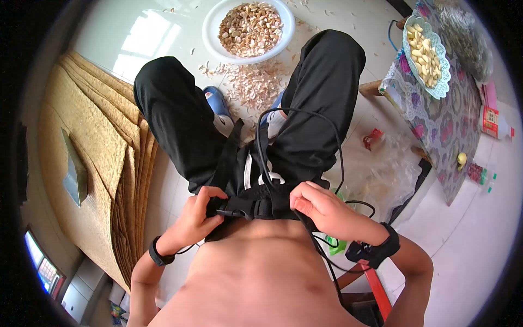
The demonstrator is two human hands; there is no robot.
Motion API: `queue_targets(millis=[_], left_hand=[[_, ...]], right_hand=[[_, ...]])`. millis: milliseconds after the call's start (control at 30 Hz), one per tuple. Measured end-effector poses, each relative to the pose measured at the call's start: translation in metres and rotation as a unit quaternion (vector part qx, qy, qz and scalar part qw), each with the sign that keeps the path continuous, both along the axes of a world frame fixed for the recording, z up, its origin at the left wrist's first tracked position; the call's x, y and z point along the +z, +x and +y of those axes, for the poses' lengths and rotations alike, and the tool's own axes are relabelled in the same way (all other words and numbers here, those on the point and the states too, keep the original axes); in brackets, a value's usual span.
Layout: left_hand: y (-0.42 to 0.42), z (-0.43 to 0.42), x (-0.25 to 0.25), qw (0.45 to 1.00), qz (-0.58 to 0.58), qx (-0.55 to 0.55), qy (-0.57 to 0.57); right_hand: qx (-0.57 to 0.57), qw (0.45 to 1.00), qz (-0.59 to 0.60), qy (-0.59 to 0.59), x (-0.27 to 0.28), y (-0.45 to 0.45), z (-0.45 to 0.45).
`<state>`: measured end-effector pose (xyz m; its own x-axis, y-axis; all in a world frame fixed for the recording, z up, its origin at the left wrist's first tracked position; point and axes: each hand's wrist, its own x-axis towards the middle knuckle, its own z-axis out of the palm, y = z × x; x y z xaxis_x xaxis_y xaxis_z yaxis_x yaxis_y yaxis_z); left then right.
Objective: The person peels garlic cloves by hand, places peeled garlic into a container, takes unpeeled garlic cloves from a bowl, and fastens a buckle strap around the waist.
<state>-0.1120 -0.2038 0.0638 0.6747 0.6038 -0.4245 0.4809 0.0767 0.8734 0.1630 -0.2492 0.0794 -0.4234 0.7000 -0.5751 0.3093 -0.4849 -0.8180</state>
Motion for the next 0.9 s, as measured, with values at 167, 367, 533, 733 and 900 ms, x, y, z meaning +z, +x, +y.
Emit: queue_targets(millis=[167, 367, 533, 733, 900], left_hand=[[0.008, 0.002, -0.008, 0.997, -0.003, -0.052, 0.056], [0.01, 0.017, -0.007, 0.996, 0.009, -0.082, -0.037], [0.015, 0.02, -0.012, 0.988, -0.051, -0.03, -0.142], [0.046, 0.021, -0.016, 0.993, -0.043, -0.021, -0.112], [0.064, 0.017, -0.015, 0.995, -0.031, -0.06, 0.077]], right_hand=[[-0.023, 0.997, -0.038, 0.058, -0.01, -0.004, -0.001], [-0.095, 0.989, -0.023, 0.113, -0.027, -0.007, -0.008], [-0.206, 0.971, 0.096, -0.066, -0.026, 0.004, 0.019], [-0.064, 0.984, 0.029, -0.161, -0.013, 0.003, 0.007], [-0.11, 0.978, 0.105, -0.145, -0.015, 0.015, -0.002]])
